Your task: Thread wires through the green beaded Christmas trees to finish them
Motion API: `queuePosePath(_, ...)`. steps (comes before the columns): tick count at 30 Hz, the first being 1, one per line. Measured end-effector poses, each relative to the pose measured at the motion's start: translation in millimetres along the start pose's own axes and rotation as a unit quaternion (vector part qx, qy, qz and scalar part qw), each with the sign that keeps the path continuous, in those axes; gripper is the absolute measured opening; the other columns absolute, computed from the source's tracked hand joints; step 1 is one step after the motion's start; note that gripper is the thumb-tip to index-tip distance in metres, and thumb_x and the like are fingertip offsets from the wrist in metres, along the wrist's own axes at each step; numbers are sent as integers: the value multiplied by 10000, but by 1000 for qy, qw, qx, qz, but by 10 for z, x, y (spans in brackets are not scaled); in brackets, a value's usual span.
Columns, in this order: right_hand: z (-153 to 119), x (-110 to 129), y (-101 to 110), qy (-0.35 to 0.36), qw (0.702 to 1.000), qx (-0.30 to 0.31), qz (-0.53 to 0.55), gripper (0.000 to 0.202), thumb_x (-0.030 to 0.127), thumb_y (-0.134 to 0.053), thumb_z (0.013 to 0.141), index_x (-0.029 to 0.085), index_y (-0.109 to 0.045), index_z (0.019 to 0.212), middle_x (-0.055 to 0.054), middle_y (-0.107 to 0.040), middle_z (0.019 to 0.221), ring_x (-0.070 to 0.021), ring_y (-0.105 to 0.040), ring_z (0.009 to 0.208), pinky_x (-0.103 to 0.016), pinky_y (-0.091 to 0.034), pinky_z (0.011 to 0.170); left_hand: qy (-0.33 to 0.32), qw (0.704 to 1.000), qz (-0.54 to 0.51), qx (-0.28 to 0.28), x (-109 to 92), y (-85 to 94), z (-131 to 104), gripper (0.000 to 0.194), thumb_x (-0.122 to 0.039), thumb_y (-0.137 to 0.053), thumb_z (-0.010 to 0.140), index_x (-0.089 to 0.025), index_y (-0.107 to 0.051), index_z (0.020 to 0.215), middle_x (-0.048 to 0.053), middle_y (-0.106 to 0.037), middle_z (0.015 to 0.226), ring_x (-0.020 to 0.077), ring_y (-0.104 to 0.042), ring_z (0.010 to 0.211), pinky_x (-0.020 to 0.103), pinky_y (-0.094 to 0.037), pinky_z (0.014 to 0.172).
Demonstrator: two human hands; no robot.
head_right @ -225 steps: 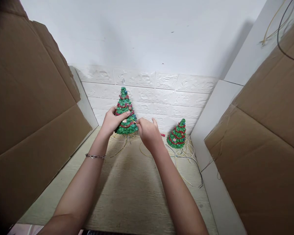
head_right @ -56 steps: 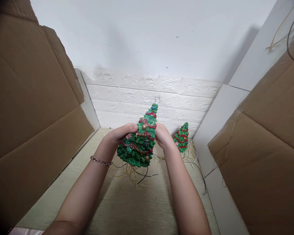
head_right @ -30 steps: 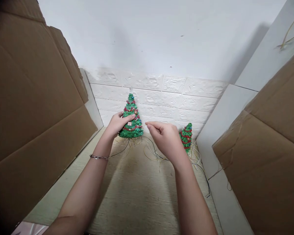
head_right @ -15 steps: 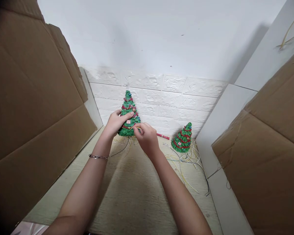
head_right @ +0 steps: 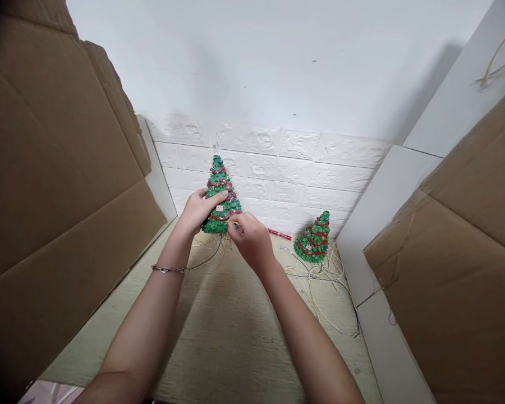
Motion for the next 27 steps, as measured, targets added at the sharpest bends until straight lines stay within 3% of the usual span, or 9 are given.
queuePosePath(8, -51, 39, -14, 49, 994, -28, -95, 231, 244, -434, 888, 179, -638, 801, -42, -627, 706, -120, -552, 643, -220, -371, 587, -1, 1000, 21, 6, 32, -28, 13, 530, -529, -729, 553, -137, -637, 898, 110, -690, 863, 239, -641, 805, 319, -491, 677)
queuePosePath(12, -85, 60, -57, 73, 987, 7, -146, 293, 304, -398, 917, 191, -659, 849, -39, -603, 661, -114, -527, 587, -228, -322, 517, -1, 1000, 2, 1, 31, -14, 16, 502, -516, -733, 550, -138, -642, 868, 106, -694, 851, 234, -643, 788, 313, -495, 664)
queuePosePath(15, -100, 84, -99, 80, 986, 37, -140, 291, 278, -386, 915, 182, -660, 909, -47, -590, 687, -120, -528, 603, -223, -354, 536, 0, 1000, -5, -9, 37, 21, 23, 499, -511, -737, 544, -140, -646, 865, 100, -697, 842, 234, -646, 787, 315, -498, 669)
queuePosePath(21, -95, 165, -133, 110, 990, 50, -67, 367, 117, -335, 864, 147, -598, 1118, -79, -587, 773, -169, -552, 756, -277, -472, 719, 5, 999, -17, -27, 66, 91, 55, 532, -500, -738, 537, -140, -642, 917, 110, -693, 928, 234, -647, 823, 318, -503, 686)
queuePosePath(27, -66, 159, -131, 105, 990, 58, -72, 478, 83, -292, 863, 104, -444, 1315, -74, -604, 750, -171, -538, 705, -284, -465, 699, -26, 999, 19, -20, 20, 35, 36, 481, -475, -728, 557, -153, -652, 905, 99, -687, 905, 233, -629, 837, 326, -489, 731)
Point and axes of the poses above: each hand's wrist, its own z-axis towards the middle knuckle, its own y-axis out of the back of the hand, x = y × z, the point moved 6 cm from there along z, towards the middle knuckle
